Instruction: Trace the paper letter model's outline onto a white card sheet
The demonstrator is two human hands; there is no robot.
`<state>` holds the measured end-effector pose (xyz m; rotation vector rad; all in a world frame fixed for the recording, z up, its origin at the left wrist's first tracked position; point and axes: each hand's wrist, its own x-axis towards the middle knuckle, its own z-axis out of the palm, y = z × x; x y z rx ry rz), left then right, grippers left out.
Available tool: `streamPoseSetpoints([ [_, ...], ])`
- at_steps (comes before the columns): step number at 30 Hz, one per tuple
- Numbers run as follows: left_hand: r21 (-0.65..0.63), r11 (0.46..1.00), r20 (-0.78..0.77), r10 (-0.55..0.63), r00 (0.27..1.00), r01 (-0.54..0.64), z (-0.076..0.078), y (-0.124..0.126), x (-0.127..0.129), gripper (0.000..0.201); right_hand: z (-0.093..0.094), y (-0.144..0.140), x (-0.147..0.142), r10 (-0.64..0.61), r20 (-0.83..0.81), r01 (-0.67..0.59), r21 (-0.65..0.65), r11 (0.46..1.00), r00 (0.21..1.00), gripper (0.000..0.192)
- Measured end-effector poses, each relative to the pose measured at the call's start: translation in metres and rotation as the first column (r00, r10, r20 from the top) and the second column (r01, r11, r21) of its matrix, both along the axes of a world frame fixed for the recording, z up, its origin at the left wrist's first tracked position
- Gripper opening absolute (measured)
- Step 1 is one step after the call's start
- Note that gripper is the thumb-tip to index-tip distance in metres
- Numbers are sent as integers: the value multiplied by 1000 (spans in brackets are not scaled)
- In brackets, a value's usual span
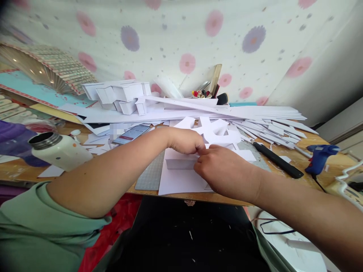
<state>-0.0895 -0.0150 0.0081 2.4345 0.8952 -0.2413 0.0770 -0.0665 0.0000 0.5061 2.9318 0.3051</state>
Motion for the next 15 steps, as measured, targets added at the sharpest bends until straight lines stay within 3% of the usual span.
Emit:
streamPoseSetpoints([
  [15,7,1000,3,-2,1000,2,-1,-1,-1,17,-9,5,5,61,-40,-60,38,997,997,22],
])
